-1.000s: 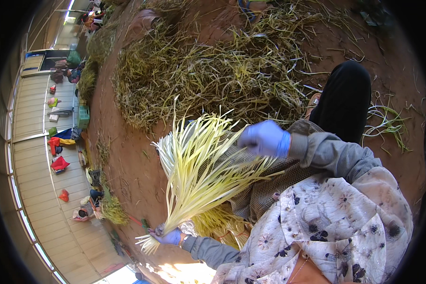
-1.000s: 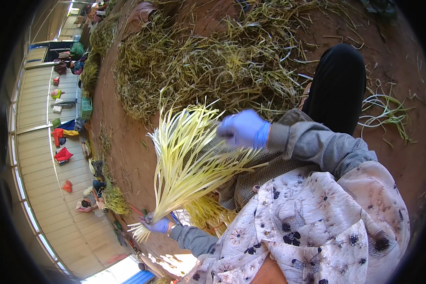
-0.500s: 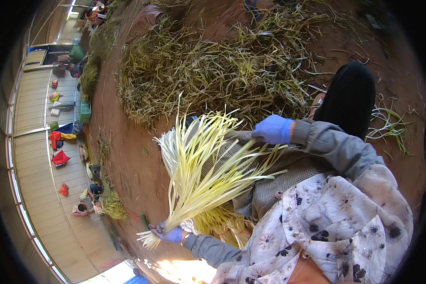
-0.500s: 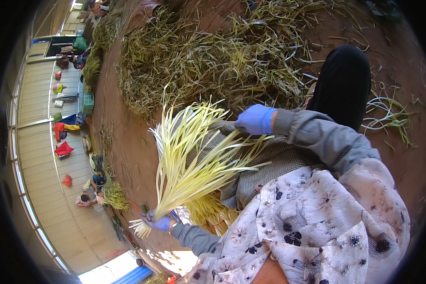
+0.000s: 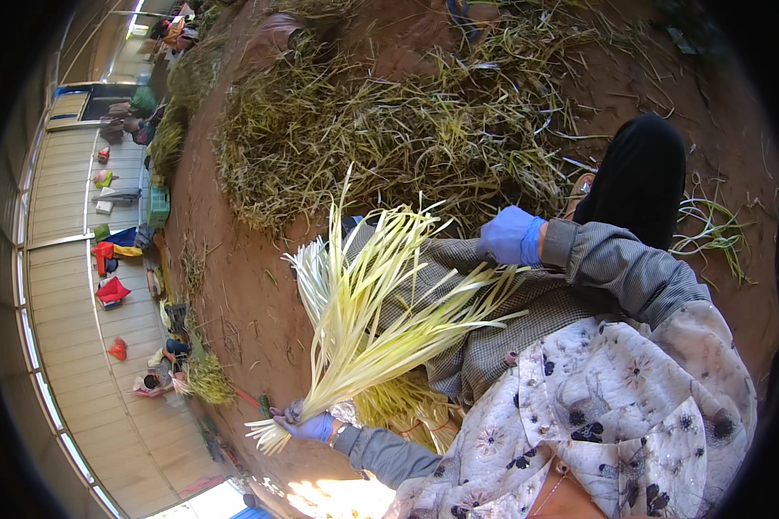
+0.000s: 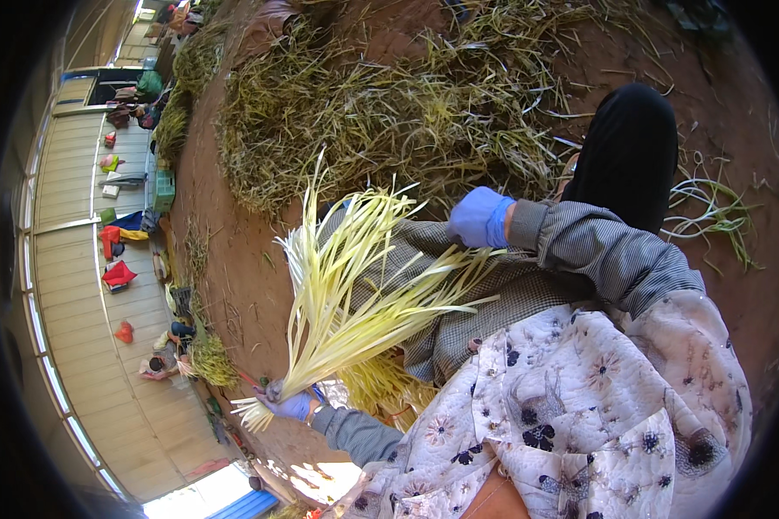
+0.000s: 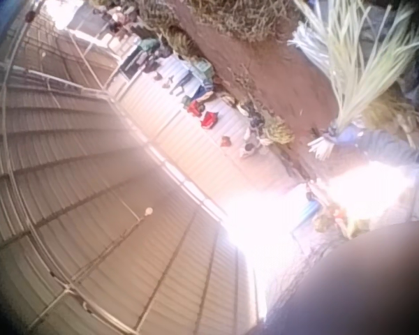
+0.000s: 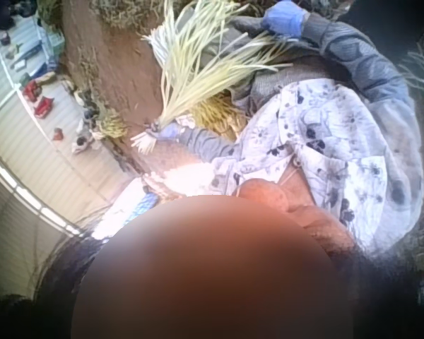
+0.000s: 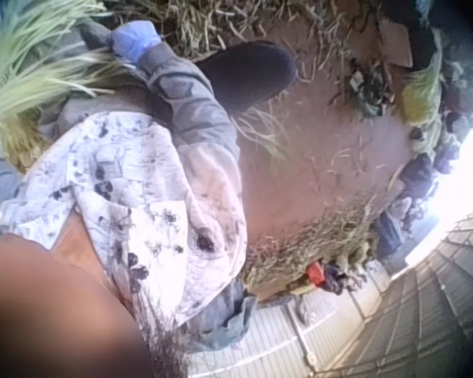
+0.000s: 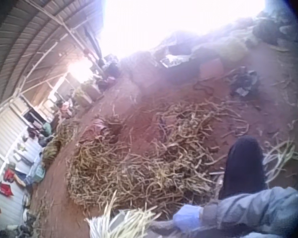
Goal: The person sits on the ground and processes long, pale plant fibers by hand. They separate individual strands from a larger pile, align them into a neat bundle, and then tie the bundle with a red rubber band before placing it aside.
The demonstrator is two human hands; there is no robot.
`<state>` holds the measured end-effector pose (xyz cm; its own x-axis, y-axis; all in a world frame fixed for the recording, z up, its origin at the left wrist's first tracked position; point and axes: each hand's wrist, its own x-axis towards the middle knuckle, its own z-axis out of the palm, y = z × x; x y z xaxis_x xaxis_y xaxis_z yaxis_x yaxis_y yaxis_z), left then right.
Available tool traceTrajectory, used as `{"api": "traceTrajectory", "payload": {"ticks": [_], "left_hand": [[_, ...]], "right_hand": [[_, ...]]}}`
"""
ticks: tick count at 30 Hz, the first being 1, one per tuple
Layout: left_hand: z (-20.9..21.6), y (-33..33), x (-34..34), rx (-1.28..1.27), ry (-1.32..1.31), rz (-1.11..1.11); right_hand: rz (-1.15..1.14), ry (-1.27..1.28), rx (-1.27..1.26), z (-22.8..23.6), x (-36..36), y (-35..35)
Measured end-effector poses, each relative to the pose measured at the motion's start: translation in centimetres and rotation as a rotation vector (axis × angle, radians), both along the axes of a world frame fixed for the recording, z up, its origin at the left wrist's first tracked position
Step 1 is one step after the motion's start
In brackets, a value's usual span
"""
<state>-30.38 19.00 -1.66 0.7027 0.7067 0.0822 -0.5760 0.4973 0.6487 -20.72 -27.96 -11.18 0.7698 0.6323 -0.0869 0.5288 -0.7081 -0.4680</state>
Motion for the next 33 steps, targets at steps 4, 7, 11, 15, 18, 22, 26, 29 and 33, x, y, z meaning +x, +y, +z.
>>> {"api": "traceTrajectory", "payload": {"ticks": [4,7,11,15,18,22,26,29,33], "left_hand": [[-0.2,0.0,-0.2,0.05,-0.018,-0.004],[-0.7,0.5,-0.3,0.138,0.05,0.061],[-1.2,1.1,-0.5,0.158,0.064,0.022],[-1.5,1.1,-1.1,0.077,0.131,0.054],[-1.4,0.7,-1.2,0.12,0.163,0.02],[-0.8,-0.1,-0.8,0.19,0.23,0.11],[0.0,-1.3,-0.2,0.234,0.22,0.074],[0.5,-2.0,-0.1,0.18,0.134,0.112],[0.6,-2.0,-0.3,0.188,0.038,0.094]], "right_hand": [[-0.221,-0.129,-0.032,1.1,2.2,2.5],[-0.229,0.036,0.178,1.4,3.4,6.5],[-0.341,0.053,0.424,0.9,3.5,9.7],[-0.266,0.163,0.378,1.1,1.8,8.6],[-0.096,0.305,0.38,1.9,0.1,6.5],[-0.182,0.245,0.437,2.2,-1.5,5.6],[-0.271,0.228,0.158,0.8,-1.2,5.3],[-0.658,0.405,0.374,-0.9,0.1,3.0],[-0.828,0.348,0.299,-2.5,1.4,-1.6]]}}
